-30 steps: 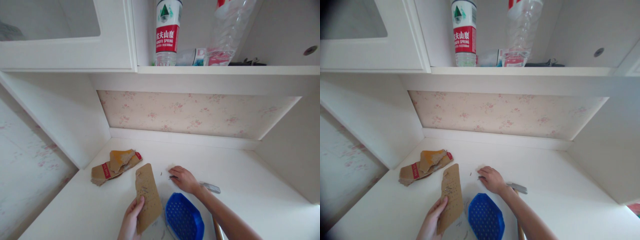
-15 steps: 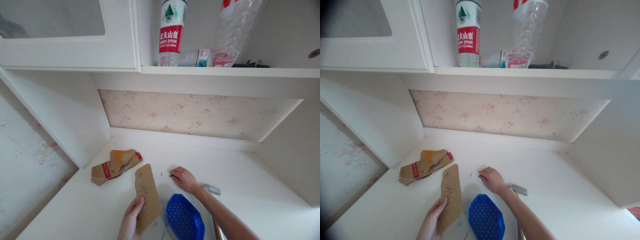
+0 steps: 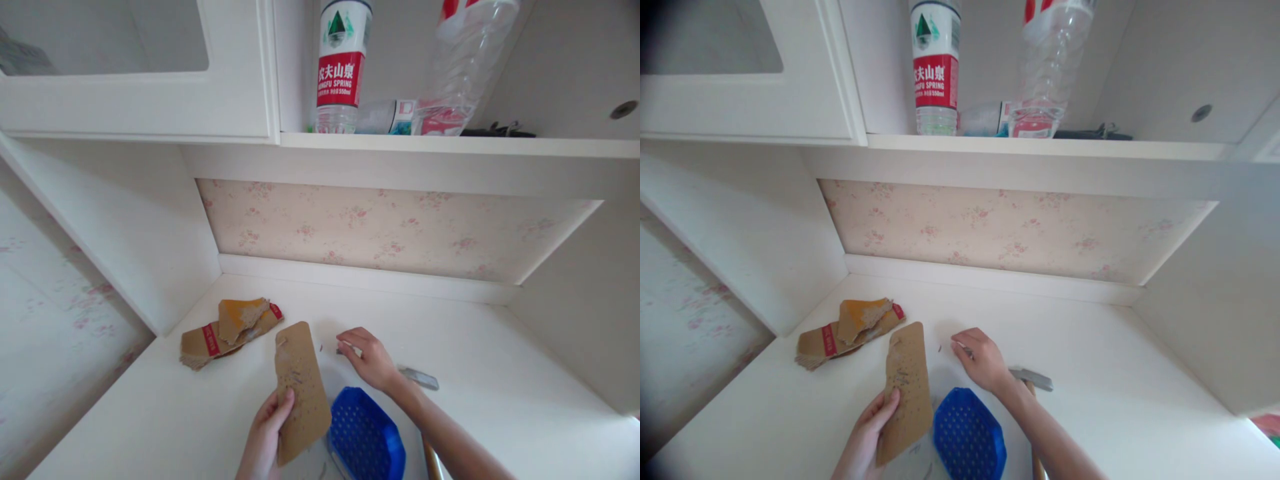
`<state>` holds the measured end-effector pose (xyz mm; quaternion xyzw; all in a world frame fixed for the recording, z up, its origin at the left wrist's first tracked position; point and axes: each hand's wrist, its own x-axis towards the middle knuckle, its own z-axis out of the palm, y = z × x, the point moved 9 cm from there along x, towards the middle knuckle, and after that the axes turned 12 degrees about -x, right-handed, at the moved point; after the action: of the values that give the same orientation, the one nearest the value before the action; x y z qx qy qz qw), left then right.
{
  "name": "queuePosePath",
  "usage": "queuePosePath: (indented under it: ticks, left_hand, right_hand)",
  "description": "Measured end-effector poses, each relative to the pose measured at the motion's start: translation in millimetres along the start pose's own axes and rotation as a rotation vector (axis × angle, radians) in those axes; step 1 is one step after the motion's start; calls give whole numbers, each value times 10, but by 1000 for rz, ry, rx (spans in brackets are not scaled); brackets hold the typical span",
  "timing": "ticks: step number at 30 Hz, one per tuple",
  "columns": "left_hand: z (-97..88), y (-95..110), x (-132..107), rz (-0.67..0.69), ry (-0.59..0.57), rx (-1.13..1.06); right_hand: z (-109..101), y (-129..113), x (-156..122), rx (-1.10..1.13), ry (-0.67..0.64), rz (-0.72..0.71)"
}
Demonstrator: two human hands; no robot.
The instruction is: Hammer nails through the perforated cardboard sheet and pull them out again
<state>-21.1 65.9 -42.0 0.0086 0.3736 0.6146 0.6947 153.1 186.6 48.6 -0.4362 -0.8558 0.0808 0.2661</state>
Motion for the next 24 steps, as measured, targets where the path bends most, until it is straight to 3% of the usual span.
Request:
queuePosePath:
  ticks: [3,5,7,14,24]
  left_hand:
    - [110,11,-13,32,-30,43]
    - [185,6,-13,60,-55,81]
    - [244,-5,-9,91,-78,130]
    - [301,-21,-28,136,-161,199]
    - [315,-56,-35,112,-235,148]
  right_hand:
    - [-321,-492,8,112,38,-113]
    - [-423,-865,-21,157,-23,-267]
    - [-490,-1087,-52,123,-20,-348]
    - [-510,-1172,-92,147,81,-372]
    - [-468,-1234,-41,104,41,-390]
